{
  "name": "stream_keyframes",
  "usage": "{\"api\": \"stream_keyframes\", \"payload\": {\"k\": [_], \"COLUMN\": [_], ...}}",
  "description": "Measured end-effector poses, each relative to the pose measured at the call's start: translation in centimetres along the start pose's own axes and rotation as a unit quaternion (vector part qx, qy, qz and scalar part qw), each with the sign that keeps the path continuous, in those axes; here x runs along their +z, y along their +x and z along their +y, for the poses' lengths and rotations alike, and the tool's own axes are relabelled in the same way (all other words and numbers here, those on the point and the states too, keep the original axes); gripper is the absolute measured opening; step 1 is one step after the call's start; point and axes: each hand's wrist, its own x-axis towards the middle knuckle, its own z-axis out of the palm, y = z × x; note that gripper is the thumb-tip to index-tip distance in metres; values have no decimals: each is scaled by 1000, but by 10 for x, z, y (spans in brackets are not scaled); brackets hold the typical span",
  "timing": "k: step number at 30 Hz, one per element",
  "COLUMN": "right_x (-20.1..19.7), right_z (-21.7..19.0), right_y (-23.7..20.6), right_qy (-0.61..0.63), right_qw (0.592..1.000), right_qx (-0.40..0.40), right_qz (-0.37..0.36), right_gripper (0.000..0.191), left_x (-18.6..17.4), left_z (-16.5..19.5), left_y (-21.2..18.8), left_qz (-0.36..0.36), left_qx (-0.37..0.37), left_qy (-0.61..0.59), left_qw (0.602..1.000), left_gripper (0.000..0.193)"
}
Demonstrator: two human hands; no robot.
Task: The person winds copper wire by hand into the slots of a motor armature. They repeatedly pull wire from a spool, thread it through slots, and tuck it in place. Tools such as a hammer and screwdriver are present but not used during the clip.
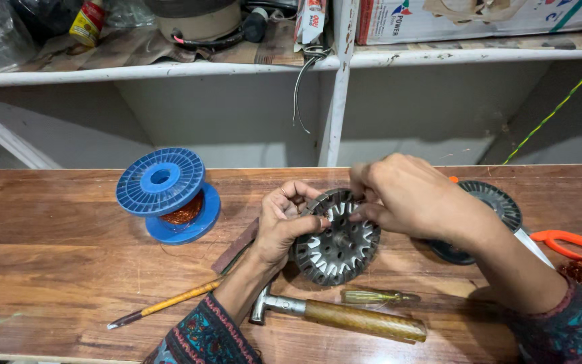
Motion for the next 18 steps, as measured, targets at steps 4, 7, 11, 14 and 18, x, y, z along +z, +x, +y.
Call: {"api": "stream_keyframes", "payload": {"k": [4, 7, 11, 14, 18], "right_x": [6, 18, 31, 51, 59], "right_z": [9, 15, 25, 25, 34], "right_y": [7, 15, 26, 31, 35], "right_qy": [120, 104, 126, 137, 153], "right_qw": [993, 991, 988, 976, 976], "right_qx": [10, 8, 52, -40, -16], "right_qz": [13, 80, 76, 166, 156], "right_gripper": [11, 13, 24, 12, 15], "left_x": [2, 3, 2, 2, 6], "left_z": [0, 0, 2, 4, 6], "left_y": [1, 1, 2, 2, -1], "left_qz": [-2, -2, -8, -15, -16], "left_qx": [-7, -3, 4, -1, 3], "left_qy": [-9, -32, -43, -61, -52], "left_qw": [1000, 999, 999, 998, 999], "left_gripper": [39, 47, 58, 58, 62]}}
